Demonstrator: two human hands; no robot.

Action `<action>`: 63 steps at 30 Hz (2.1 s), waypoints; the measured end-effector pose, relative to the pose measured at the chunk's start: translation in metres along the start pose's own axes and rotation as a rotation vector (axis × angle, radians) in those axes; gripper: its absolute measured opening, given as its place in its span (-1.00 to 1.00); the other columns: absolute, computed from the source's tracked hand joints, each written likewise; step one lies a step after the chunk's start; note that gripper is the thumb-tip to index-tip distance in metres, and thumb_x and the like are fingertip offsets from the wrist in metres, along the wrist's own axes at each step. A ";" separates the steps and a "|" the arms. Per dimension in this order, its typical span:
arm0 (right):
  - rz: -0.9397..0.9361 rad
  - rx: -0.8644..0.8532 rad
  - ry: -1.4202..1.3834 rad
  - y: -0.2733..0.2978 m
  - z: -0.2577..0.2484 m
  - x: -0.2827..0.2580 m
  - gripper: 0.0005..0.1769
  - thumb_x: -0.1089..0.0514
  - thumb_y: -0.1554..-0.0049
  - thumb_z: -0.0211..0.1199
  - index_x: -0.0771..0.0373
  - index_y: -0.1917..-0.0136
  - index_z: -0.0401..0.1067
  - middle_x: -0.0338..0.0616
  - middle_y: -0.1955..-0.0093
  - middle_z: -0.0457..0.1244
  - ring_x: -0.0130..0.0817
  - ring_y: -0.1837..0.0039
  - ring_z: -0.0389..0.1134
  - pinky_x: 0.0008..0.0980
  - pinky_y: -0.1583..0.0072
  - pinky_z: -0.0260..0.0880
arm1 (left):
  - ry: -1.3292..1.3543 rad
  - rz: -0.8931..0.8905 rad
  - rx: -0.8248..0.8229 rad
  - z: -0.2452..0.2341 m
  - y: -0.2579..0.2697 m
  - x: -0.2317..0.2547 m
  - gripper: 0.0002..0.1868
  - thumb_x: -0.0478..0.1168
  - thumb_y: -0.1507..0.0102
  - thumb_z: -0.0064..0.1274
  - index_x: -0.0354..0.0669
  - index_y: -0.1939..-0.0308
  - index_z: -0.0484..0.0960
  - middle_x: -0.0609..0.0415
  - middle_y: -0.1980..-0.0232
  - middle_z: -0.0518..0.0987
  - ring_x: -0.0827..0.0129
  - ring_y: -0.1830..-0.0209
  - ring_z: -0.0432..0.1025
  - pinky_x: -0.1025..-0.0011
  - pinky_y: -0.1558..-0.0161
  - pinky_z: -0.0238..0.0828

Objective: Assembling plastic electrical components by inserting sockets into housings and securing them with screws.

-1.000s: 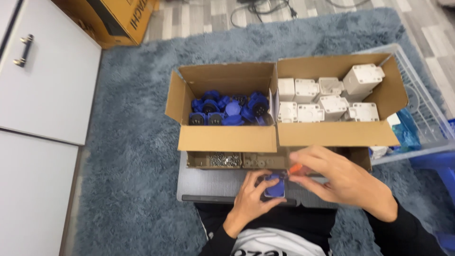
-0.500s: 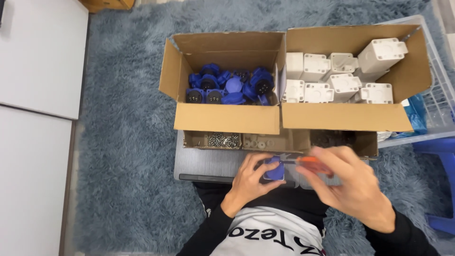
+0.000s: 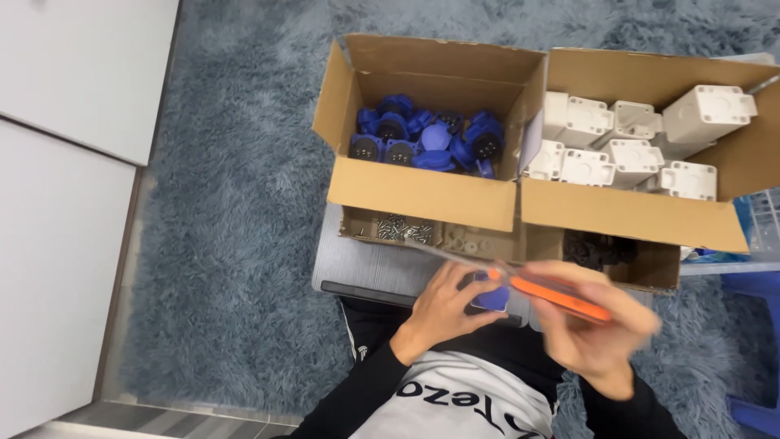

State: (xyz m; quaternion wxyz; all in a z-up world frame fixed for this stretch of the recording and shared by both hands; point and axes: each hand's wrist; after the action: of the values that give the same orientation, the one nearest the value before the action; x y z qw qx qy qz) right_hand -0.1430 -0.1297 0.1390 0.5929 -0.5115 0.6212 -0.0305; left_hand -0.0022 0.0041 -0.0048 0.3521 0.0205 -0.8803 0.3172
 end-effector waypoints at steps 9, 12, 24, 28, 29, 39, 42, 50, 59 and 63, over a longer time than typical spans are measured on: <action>-0.033 -0.062 0.022 0.001 0.075 0.061 -0.67 0.39 -0.11 0.53 0.34 -0.02 0.40 0.19 -0.16 0.51 0.10 -0.09 0.60 -0.09 -0.06 0.62 | -0.037 0.055 0.057 0.013 0.010 -0.015 -0.52 0.01 -0.17 0.49 -0.12 -0.06 0.71 -0.11 -0.11 0.53 -0.12 -0.14 0.53 0.11 -0.11 0.57; -0.111 -0.082 0.066 -0.008 0.086 0.065 -0.63 0.37 -0.15 0.51 0.34 -0.09 0.35 0.17 -0.15 0.51 0.11 -0.06 0.59 -0.09 -0.01 0.62 | -0.034 0.061 0.054 0.002 -0.003 -0.007 -0.48 0.00 -0.18 0.47 -0.15 -0.11 0.71 -0.15 -0.11 0.53 -0.16 -0.14 0.51 0.09 -0.08 0.56; -0.025 -0.067 0.079 0.005 0.068 0.066 -0.68 0.33 -0.17 0.49 0.35 -0.08 0.37 0.09 -0.16 0.52 0.04 -0.06 0.60 -0.17 0.00 0.63 | -0.048 0.030 0.077 0.005 0.002 -0.005 -0.53 0.03 -0.20 0.44 -0.12 -0.07 0.73 -0.06 -0.12 0.57 -0.04 -0.14 0.51 0.17 -0.01 0.50; 0.071 0.014 -0.024 0.019 0.047 0.055 -0.69 0.41 -0.14 0.47 0.34 -0.02 0.34 0.19 -0.15 0.51 0.05 -0.03 0.62 -0.22 0.02 0.62 | 0.011 -0.010 0.145 -0.002 -0.008 0.009 -0.46 0.07 -0.16 0.50 -0.02 -0.14 0.74 0.01 -0.25 0.62 -0.01 -0.22 0.51 0.15 -0.16 0.49; 0.069 0.015 -0.025 0.026 0.040 0.055 -0.69 0.41 -0.14 0.47 0.34 -0.02 0.34 0.19 -0.15 0.51 0.05 -0.03 0.62 -0.22 0.02 0.62 | 0.010 -0.009 0.146 -0.009 -0.008 0.012 -0.46 0.07 -0.16 0.50 -0.02 -0.14 0.74 0.01 -0.25 0.62 -0.01 -0.22 0.51 0.15 -0.16 0.49; 0.055 0.271 -0.004 0.038 0.010 0.026 -0.57 0.26 -0.32 0.19 0.22 -0.26 -0.04 0.56 -0.08 0.30 0.20 -0.03 0.51 -0.11 -0.02 0.65 | 0.009 -0.002 0.326 -0.118 -0.035 0.026 -0.67 -0.11 -0.30 0.43 -0.25 0.01 0.71 -0.05 0.05 0.72 0.15 0.06 0.61 0.24 -0.08 0.58; 0.070 0.352 -0.068 0.042 0.002 0.029 -0.57 0.19 -0.35 0.18 0.18 -0.30 -0.03 0.46 -0.08 0.27 0.14 -0.03 0.47 0.06 -0.06 0.69 | -0.104 -0.077 0.326 -0.143 -0.044 0.016 -0.65 -0.15 -0.32 0.41 -0.26 -0.07 0.70 -0.07 0.00 0.66 0.15 0.01 0.57 0.28 -0.10 0.56; 0.066 0.472 -0.115 0.043 -0.013 0.036 -0.55 0.13 -0.35 0.22 0.12 -0.32 0.00 0.40 -0.10 0.28 0.09 -0.04 0.45 -0.05 -0.11 0.63 | -0.145 0.024 0.227 -0.152 -0.089 0.017 -0.79 -0.28 -0.30 0.45 -0.19 0.03 0.77 0.10 0.11 0.69 0.31 0.17 0.54 0.39 0.03 0.51; 0.087 0.535 -0.192 0.037 -0.032 0.035 -0.58 0.14 -0.37 0.16 0.14 -0.31 -0.03 0.45 -0.07 0.23 0.08 -0.01 0.41 0.12 -0.08 0.69 | -0.010 0.059 0.200 -0.142 -0.105 0.009 -0.96 -0.40 -0.35 0.30 -0.24 0.14 0.75 0.05 0.16 0.69 0.28 0.18 0.55 0.37 0.03 0.50; 0.174 0.547 -0.232 0.041 -0.041 0.042 -0.61 0.10 -0.47 0.14 0.09 -0.40 0.01 0.29 -0.20 0.25 0.02 -0.10 0.41 0.07 -0.23 0.68 | 0.371 -0.124 0.251 -0.134 -0.100 0.009 -0.93 -0.31 -0.38 0.27 -0.17 0.12 0.68 -0.02 0.14 0.73 0.29 0.11 0.64 0.44 0.09 0.58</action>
State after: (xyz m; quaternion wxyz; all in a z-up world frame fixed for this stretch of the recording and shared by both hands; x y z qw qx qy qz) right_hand -0.1895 -0.1614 0.0950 0.7759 -0.2780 0.5595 -0.0873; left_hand 0.0989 0.0027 0.1292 0.5214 0.0596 -0.7511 0.4005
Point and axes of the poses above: each hand's wrist, its own y-axis away from the middle knuckle, its own z-axis out of the palm, x = y × z
